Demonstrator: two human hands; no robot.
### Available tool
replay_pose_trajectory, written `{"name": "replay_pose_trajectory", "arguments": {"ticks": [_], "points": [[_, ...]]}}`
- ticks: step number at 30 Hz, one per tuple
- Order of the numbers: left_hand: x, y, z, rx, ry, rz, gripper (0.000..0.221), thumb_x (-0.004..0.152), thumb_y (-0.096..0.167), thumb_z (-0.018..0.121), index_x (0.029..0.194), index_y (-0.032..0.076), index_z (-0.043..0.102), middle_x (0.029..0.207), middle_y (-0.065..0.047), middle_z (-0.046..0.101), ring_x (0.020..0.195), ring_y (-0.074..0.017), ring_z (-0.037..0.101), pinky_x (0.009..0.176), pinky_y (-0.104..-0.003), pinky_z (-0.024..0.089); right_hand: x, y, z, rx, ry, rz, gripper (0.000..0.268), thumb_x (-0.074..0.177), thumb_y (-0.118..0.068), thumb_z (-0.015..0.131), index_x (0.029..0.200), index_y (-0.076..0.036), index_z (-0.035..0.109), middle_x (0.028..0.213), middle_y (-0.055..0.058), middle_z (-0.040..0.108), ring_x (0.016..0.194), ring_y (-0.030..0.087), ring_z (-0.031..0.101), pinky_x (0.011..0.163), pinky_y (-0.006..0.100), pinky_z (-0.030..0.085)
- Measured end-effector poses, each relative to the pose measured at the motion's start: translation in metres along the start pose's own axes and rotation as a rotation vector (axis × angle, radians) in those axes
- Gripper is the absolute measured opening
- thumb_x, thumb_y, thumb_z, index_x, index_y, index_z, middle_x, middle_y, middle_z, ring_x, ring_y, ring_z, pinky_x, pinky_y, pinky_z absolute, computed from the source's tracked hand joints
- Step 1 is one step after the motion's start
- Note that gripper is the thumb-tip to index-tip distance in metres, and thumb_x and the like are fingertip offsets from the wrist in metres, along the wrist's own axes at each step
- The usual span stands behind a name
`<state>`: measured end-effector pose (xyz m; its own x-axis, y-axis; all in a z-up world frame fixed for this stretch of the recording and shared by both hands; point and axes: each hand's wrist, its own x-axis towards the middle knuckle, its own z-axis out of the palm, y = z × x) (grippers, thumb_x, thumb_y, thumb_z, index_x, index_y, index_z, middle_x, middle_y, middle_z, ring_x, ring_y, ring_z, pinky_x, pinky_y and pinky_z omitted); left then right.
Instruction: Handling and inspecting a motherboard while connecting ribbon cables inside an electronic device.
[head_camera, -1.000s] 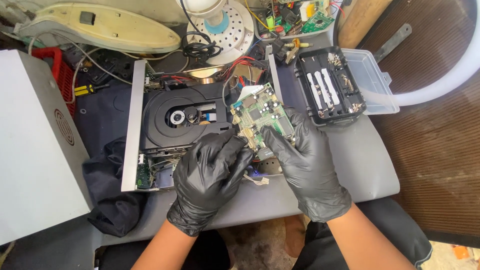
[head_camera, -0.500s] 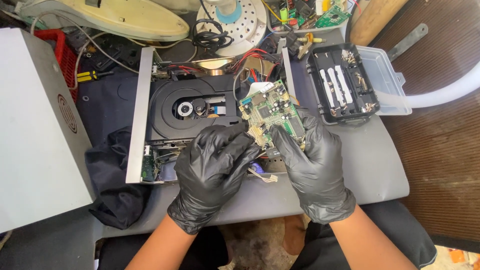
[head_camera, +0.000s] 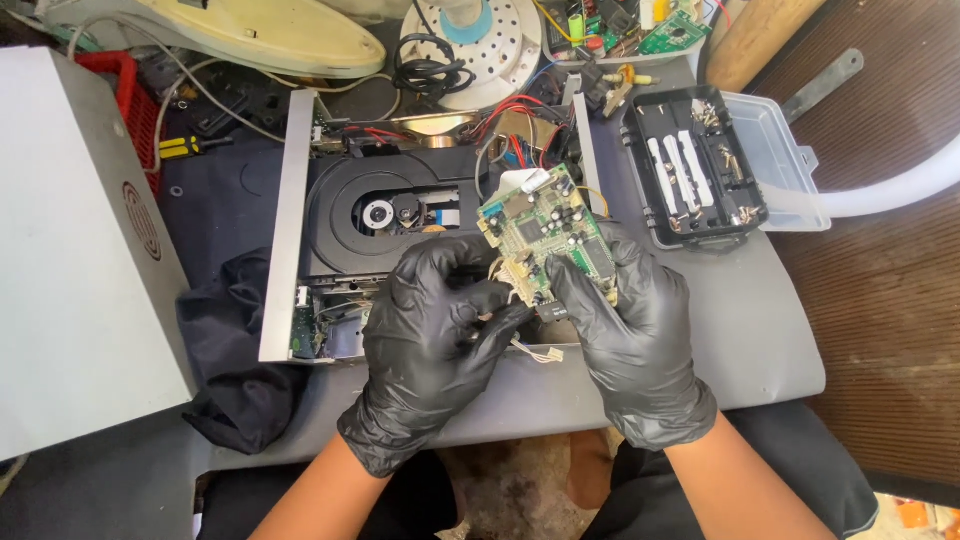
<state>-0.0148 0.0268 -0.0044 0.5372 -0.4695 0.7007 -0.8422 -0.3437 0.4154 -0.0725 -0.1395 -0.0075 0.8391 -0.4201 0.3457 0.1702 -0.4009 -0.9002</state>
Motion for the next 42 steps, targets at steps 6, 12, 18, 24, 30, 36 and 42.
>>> {"name": "replay_pose_trajectory", "arguments": {"ticks": [6, 12, 18, 24, 30, 36, 42], "points": [[-0.008, -0.01, -0.002, -0.089, -0.048, -0.151, 0.013, 0.098, 0.025, 0.067, 0.104, 0.015, 0.074, 0.113, -0.01, 0.071, 0.104, -0.0306, 0.073, 0.089, -0.046, 0.056, 0.001, -0.003, 0.002, 0.025, 0.008, 0.019, 0.04, 0.098, -0.009, 0.068, 0.136, -0.001, 0.06, 0.12, 0.009, 0.075, 0.11, 0.017, 0.073, 0.098, 0.03, 0.059], [-0.015, -0.021, 0.007, -0.01, -0.077, -0.114, 0.02, 0.093, 0.027, 0.073, 0.1, 0.01, 0.081, 0.115, -0.011, 0.077, 0.11, -0.0355, 0.072, 0.101, -0.053, 0.053, -0.005, 0.019, 0.0, -0.248, 0.023, -0.24, 0.04, 0.1, -0.009, 0.069, 0.138, 0.001, 0.06, 0.12, 0.014, 0.076, 0.109, 0.026, 0.076, 0.098, 0.035, 0.061], [-0.006, -0.014, 0.004, -0.069, -0.053, -0.205, 0.017, 0.093, 0.026, 0.075, 0.095, 0.009, 0.072, 0.113, -0.013, 0.072, 0.111, -0.0326, 0.072, 0.096, -0.045, 0.056, -0.006, 0.028, 0.002, -0.366, 0.069, -0.432, 0.039, 0.099, -0.001, 0.078, 0.132, 0.004, 0.059, 0.068, 0.005, 0.056, 0.051, 0.017, 0.04, 0.059, 0.037, 0.045], [0.009, 0.002, 0.001, -0.238, 0.019, -0.341, 0.037, 0.087, 0.009, 0.074, 0.059, 0.012, 0.051, 0.068, 0.003, 0.052, 0.055, -0.012, 0.047, 0.053, -0.032, 0.037, 0.007, -0.002, -0.006, -0.146, -0.112, 0.014, 0.035, 0.088, -0.014, 0.075, 0.12, -0.003, 0.065, 0.094, 0.004, 0.077, 0.088, 0.014, 0.072, 0.08, 0.031, 0.059], [-0.007, -0.011, 0.014, -1.293, -0.011, -0.875, 0.029, 0.078, -0.024, 0.041, 0.088, 0.001, 0.052, 0.058, -0.003, 0.034, 0.054, -0.0095, 0.042, 0.051, -0.032, 0.037, 0.01, -0.021, -0.002, 0.013, -0.148, 0.257, 0.024, 0.091, -0.016, 0.073, 0.113, -0.008, 0.07, 0.106, 0.0, 0.079, 0.094, 0.008, 0.07, 0.083, 0.027, 0.059], [-0.007, -0.005, 0.003, -0.201, 0.043, -0.274, 0.023, 0.088, 0.013, 0.081, 0.105, 0.001, 0.072, 0.103, -0.009, 0.073, 0.093, -0.0221, 0.075, 0.087, -0.034, 0.061, 0.002, -0.003, 0.0, -0.253, -0.1, 0.209, 0.048, 0.091, -0.023, 0.071, 0.137, -0.013, 0.061, 0.111, 0.006, 0.082, 0.101, 0.019, 0.08, 0.082, 0.033, 0.061], [0.0, 0.004, 0.002, -0.443, 0.092, -0.51, 0.017, 0.085, 0.005, 0.083, 0.093, 0.003, 0.069, 0.085, -0.008, 0.072, 0.078, -0.0151, 0.069, 0.073, -0.028, 0.06, -0.002, -0.006, 0.004, -0.111, -0.023, 0.153, 0.046, 0.091, -0.019, 0.073, 0.134, -0.008, 0.061, 0.111, 0.005, 0.08, 0.092, 0.015, 0.08, 0.077, 0.03, 0.069]]}}
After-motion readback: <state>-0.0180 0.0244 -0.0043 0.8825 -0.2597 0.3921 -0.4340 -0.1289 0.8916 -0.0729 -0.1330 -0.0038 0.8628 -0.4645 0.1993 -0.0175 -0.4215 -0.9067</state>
